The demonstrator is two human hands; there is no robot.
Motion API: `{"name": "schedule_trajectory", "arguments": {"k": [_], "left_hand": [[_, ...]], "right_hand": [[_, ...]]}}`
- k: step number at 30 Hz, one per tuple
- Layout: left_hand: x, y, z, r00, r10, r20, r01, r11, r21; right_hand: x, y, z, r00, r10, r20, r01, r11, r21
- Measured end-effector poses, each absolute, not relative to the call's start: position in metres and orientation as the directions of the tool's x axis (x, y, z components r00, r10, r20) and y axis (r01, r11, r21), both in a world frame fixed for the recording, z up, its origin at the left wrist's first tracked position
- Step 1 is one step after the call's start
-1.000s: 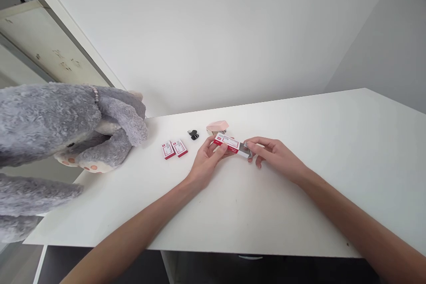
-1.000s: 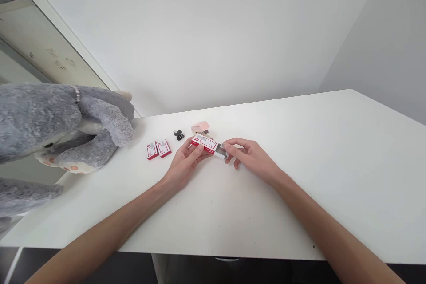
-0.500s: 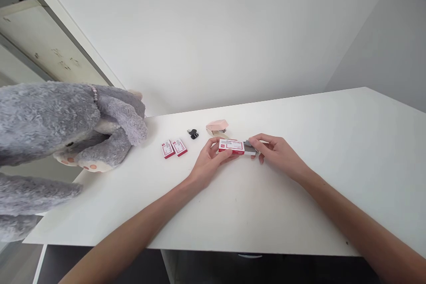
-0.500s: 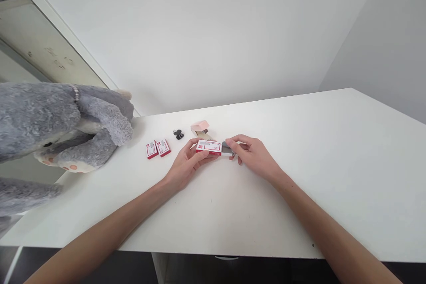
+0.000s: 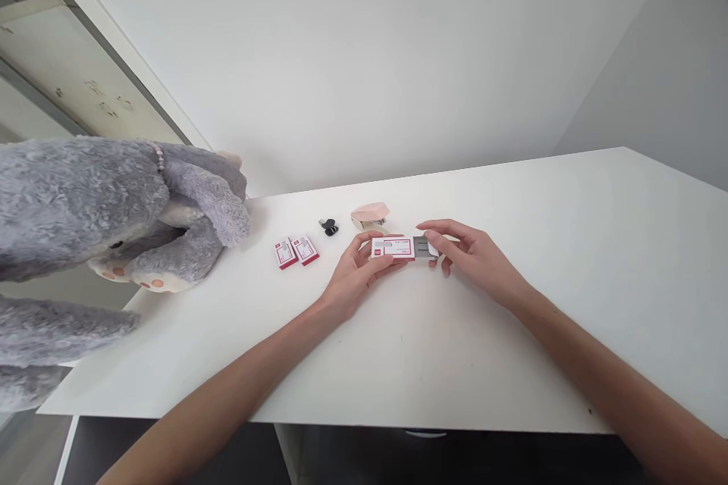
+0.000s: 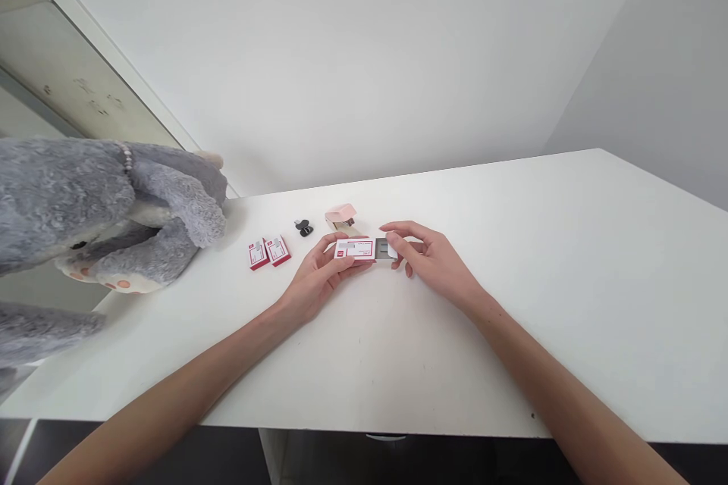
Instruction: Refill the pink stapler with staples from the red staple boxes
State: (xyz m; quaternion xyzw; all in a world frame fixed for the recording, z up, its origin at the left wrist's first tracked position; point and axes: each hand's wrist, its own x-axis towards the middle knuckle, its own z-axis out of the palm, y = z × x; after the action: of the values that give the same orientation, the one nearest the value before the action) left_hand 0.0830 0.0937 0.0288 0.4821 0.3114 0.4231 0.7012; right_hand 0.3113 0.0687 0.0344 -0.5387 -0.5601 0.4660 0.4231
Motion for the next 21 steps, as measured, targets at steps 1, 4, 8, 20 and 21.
{"name": "schedule_trajectory", "arguments": {"k": [1, 4, 8, 20, 21], "left_hand": [[0.0831, 0.0937, 0.0293, 0.451, 0.892, -0.024, -0.292, 0.173, 0.941], [0.0837, 0.0931, 0.0314, 0.472, 0.881, -0.013, -0.286, 0.167, 0.944], [0.0839, 0.092, 0.033, 0.511, 0.86, 0.003, -0.271, 0.158, 0.95], [0.0842, 0.0921, 0.0306, 0.591, 0.806, -0.008, -0.234, 0.181, 0.955], [0.0841, 0.0922, 0.0297, 0.607, 0.795, 0.0, -0.236, 0.18, 0.955]], "right_hand": [[0.3118, 0.0687, 0.035, -0.061, 0.997, -0.039, 0.202, -0.026, -0.979], [0.313, 0.0687, 0.036, -0.07, 0.995, -0.068, 0.208, -0.052, -0.977], [0.3138, 0.0683, 0.0361, -0.104, 0.991, -0.084, 0.185, -0.064, -0.981], [0.315, 0.0675, 0.0333, -0.248, 0.967, -0.059, 0.138, -0.025, -0.99], [0.3147, 0.0673, 0.0335, -0.263, 0.962, -0.065, 0.147, -0.027, -0.989]]}}
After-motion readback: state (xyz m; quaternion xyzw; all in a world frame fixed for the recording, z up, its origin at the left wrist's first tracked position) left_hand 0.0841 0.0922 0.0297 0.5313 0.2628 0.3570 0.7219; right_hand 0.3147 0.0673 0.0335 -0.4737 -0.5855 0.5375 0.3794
